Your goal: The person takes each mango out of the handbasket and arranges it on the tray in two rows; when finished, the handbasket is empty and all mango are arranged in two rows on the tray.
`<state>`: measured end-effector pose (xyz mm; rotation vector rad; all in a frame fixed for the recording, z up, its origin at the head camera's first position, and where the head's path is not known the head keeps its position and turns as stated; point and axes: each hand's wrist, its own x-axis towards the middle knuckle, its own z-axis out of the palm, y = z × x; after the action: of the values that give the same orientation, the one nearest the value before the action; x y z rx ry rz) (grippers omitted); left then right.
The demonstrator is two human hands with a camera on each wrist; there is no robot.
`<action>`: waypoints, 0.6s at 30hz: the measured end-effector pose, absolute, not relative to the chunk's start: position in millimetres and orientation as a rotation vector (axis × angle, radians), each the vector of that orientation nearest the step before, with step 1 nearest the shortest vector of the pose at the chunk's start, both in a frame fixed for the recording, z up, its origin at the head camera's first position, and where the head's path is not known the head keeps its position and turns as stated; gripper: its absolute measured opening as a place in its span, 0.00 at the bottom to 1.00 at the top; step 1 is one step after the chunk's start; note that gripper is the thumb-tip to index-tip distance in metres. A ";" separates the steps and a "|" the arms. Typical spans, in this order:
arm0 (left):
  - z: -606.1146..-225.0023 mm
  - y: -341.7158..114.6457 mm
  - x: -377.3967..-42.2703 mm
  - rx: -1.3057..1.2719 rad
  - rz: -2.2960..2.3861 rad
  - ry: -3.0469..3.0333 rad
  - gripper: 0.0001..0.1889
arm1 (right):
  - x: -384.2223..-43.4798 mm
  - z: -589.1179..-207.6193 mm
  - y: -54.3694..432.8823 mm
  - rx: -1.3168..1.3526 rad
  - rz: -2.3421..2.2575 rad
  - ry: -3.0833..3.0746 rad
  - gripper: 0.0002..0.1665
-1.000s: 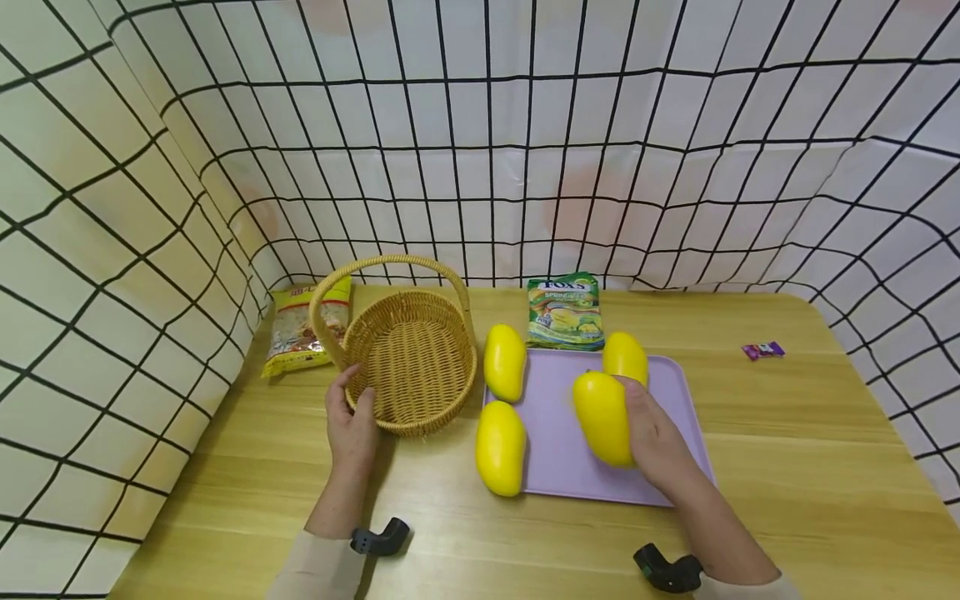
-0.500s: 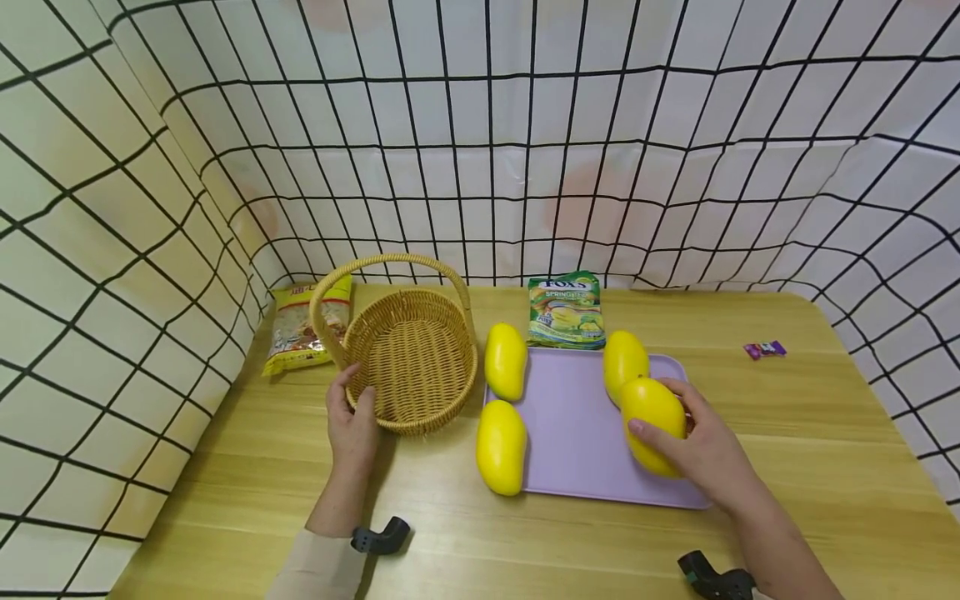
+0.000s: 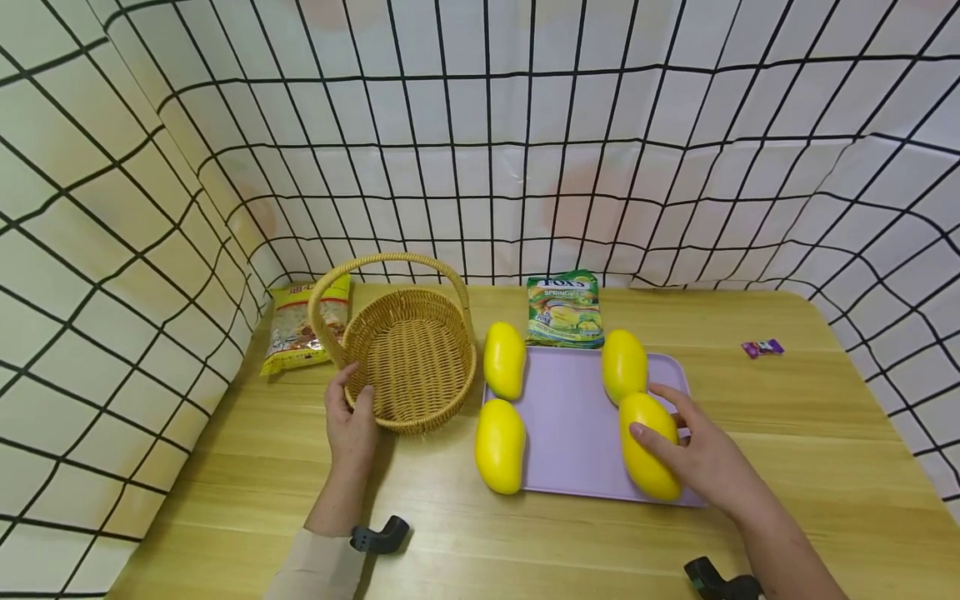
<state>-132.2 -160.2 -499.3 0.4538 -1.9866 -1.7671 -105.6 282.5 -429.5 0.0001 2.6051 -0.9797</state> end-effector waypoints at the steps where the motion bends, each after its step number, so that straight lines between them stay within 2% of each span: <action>1: -499.3 -160.3 -132.3 0.453 -1.765 -1.988 0.23 | -105.4 -430.5 282.3 0.002 -0.980 2.598 0.49; 18: -496.9 -159.7 -130.7 0.472 -1.801 -1.988 0.23 | -104.7 -447.7 279.5 0.015 -0.867 2.587 0.48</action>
<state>-130.7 -159.7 -496.9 0.4719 -1.9876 -1.8012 -104.7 279.5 -447.7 0.0154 2.5874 -0.8674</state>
